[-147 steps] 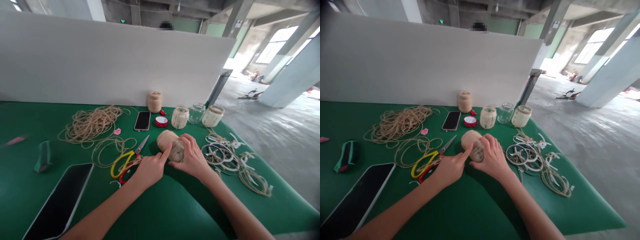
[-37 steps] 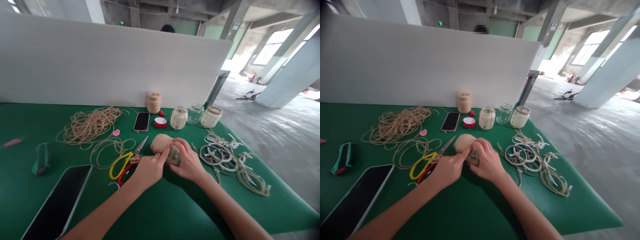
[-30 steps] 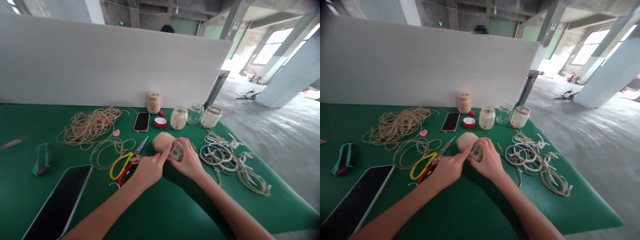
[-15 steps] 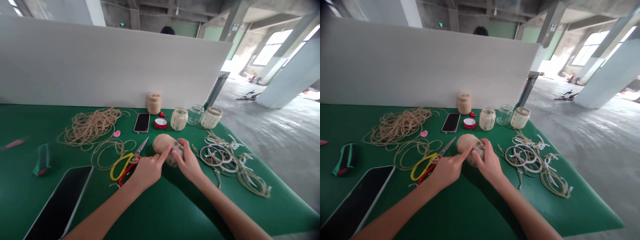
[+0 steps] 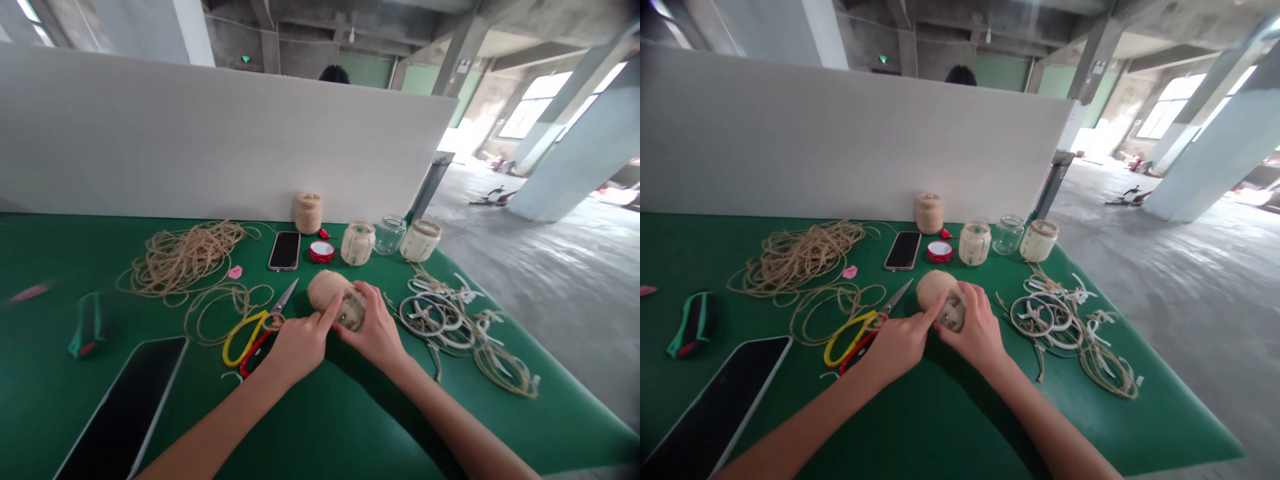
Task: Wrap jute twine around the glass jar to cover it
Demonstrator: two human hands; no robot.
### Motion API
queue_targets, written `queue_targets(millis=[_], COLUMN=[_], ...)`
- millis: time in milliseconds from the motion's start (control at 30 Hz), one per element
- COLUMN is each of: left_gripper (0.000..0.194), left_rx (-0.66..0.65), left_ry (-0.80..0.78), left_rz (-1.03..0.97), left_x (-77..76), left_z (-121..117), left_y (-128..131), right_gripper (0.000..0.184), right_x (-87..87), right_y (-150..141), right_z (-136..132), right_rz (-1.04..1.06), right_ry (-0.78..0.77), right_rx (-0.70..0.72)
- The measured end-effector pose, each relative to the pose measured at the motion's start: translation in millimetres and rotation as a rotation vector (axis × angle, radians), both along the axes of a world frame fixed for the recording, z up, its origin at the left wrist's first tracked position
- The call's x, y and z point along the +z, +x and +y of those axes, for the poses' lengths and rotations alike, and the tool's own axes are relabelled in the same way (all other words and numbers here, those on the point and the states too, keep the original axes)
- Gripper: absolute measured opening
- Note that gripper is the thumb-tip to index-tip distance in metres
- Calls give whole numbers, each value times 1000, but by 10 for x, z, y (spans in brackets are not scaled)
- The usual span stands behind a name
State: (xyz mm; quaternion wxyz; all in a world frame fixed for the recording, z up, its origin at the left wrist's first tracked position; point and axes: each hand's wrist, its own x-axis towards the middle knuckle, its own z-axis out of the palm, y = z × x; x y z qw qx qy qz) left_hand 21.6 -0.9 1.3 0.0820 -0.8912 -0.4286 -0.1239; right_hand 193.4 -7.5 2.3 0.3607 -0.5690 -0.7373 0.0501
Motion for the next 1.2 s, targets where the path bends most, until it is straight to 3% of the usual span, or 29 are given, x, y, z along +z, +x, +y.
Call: queue_targets(millis=[233, 433, 667, 867, 1200], left_gripper=[68, 68, 67, 65, 66], left_rx=[2, 0, 8, 4, -4], left_ry=[8, 49, 61, 80, 181], left_rz=[24, 26, 48, 48, 54], left_x=[32, 44, 39, 33, 101], left_z=[2, 15, 5, 6, 43], left_y=[-14, -46, -63, -55, -106], right_gripper=[70, 63, 36, 34, 34], right_x=[-8, -34, 43, 146, 138], right_y=[42, 68, 67, 59, 60], right_z=[82, 109, 69, 21, 9], right_rz=[262, 322, 162, 3, -9], right_ry=[-145, -205, -153, -204, -218], right_rx=[-31, -52, 17, 4, 4])
